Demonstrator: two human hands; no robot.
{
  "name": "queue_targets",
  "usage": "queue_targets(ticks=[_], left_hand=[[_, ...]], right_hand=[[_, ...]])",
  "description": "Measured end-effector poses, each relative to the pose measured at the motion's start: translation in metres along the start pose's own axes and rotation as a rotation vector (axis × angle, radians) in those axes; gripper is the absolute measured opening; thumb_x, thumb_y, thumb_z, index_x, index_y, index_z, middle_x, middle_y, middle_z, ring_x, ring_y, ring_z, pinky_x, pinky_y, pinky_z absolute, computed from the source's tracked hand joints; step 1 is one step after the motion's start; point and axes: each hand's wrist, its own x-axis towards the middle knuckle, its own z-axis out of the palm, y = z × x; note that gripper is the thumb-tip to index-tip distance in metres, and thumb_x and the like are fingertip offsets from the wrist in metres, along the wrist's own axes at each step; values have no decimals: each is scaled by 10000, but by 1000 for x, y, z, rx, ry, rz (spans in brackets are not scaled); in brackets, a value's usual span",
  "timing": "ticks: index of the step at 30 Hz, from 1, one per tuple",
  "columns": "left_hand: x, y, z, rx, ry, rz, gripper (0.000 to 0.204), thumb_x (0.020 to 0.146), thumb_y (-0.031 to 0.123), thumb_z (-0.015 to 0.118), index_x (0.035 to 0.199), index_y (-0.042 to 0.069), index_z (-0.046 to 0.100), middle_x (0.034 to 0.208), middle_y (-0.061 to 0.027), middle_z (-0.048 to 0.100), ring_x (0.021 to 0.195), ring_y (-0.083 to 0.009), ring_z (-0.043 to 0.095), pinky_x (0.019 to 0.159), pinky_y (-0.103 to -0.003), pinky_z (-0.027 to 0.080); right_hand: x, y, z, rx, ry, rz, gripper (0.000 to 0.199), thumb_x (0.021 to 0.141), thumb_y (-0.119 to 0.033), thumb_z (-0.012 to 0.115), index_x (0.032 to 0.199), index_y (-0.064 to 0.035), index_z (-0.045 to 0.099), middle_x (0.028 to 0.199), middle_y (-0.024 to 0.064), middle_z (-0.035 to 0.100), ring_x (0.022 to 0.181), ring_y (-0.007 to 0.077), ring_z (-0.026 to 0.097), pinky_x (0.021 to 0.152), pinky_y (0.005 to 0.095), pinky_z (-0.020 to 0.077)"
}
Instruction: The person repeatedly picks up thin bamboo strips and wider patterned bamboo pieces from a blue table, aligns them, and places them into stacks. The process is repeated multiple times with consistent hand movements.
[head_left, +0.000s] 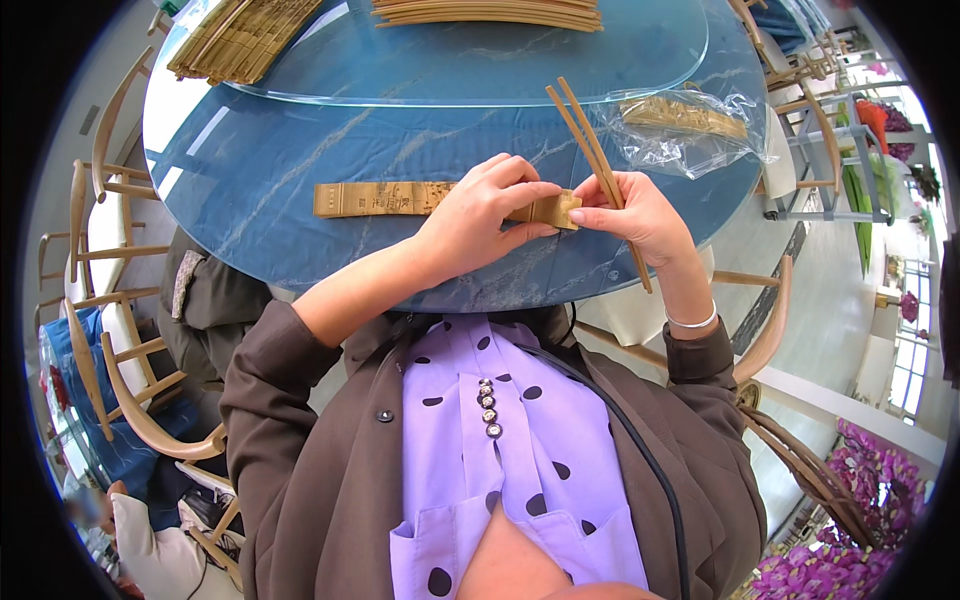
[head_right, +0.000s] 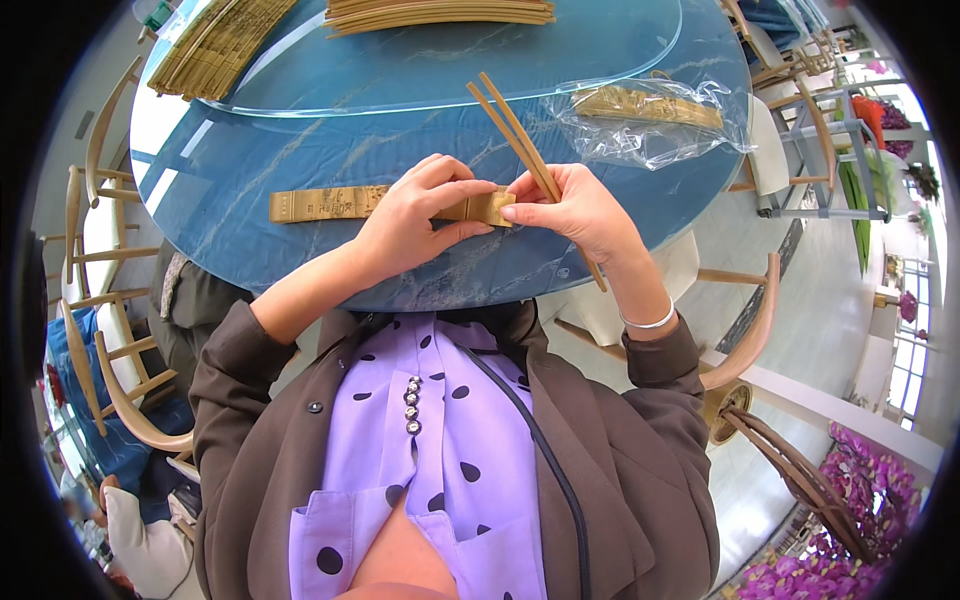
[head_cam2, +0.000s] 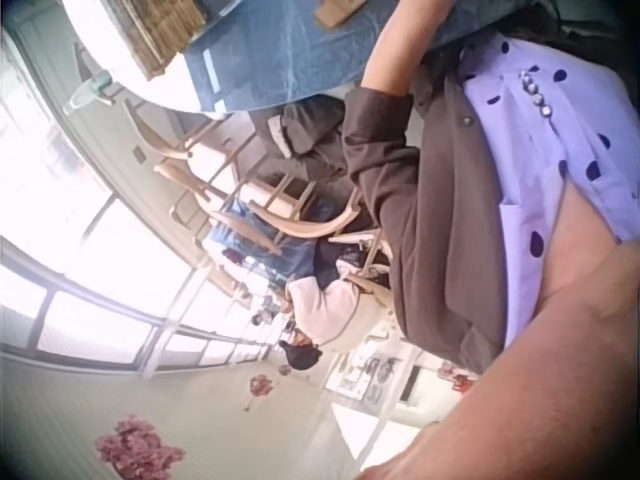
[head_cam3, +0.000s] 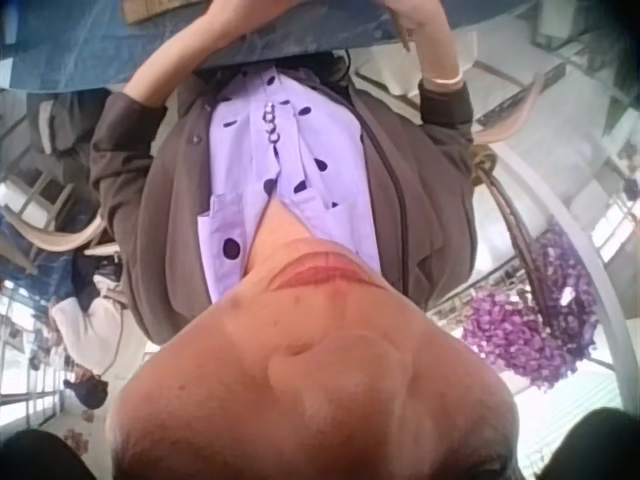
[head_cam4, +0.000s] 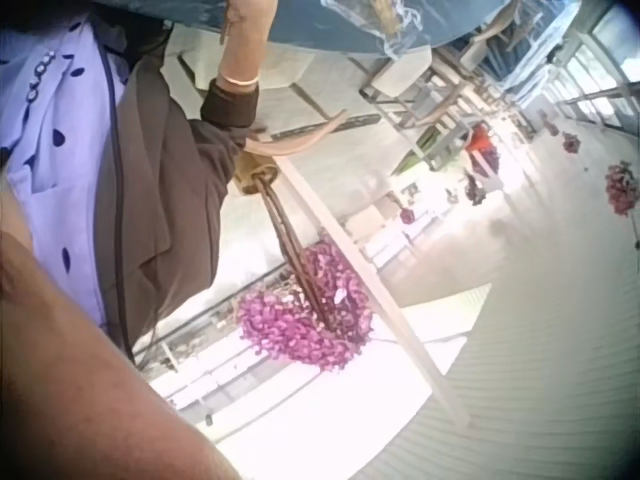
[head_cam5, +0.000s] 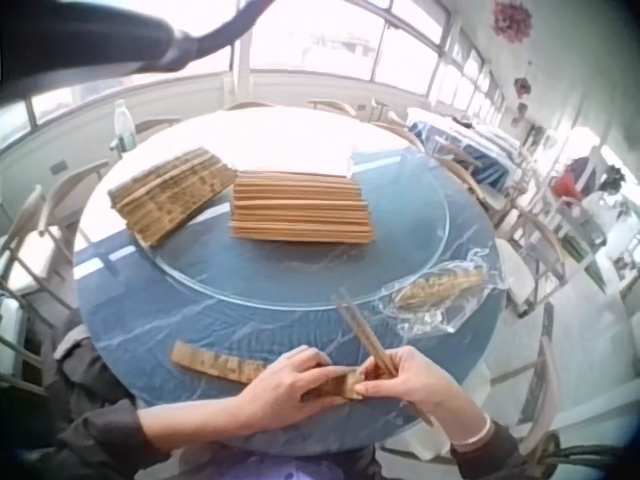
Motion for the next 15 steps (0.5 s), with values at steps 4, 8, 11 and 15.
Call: queue_targets(ticks=[4,8,11,15], left_hand=[[1,2,1,6,16,9,413,750,132,827,1131,55,687,1014,-100,599,941,-286,586,824,-396,516],[0,3,1,18,40,1,397,759,145,823,1117,52,681,1017,-101,593,932,-285,578,829,-404,513],[-1,2,1,16,62,30,405,755,136,821,1123,48,676,1024,-104,589,936,-285,576,827,-403,515],[-2,-2,5,51,62,73,424,748,112,814,1136,42,659,1043,-108,583,953,-285,573,833,-396,517]], right_hand=[[2,0,5,-73,47,22,246,832,-124,824,994,6,693,885,52,700,801,91,650,763,219,514],[7,5,2,-72,69,-37,275,842,-128,818,1034,24,693,884,51,696,795,91,645,761,221,512],[5,4,6,-105,108,-74,289,855,-112,805,1081,30,694,877,34,690,775,74,628,741,211,509],[4,5,11,-218,157,-152,247,864,-85,784,1083,10,718,822,-2,656,737,46,569,676,197,474]])
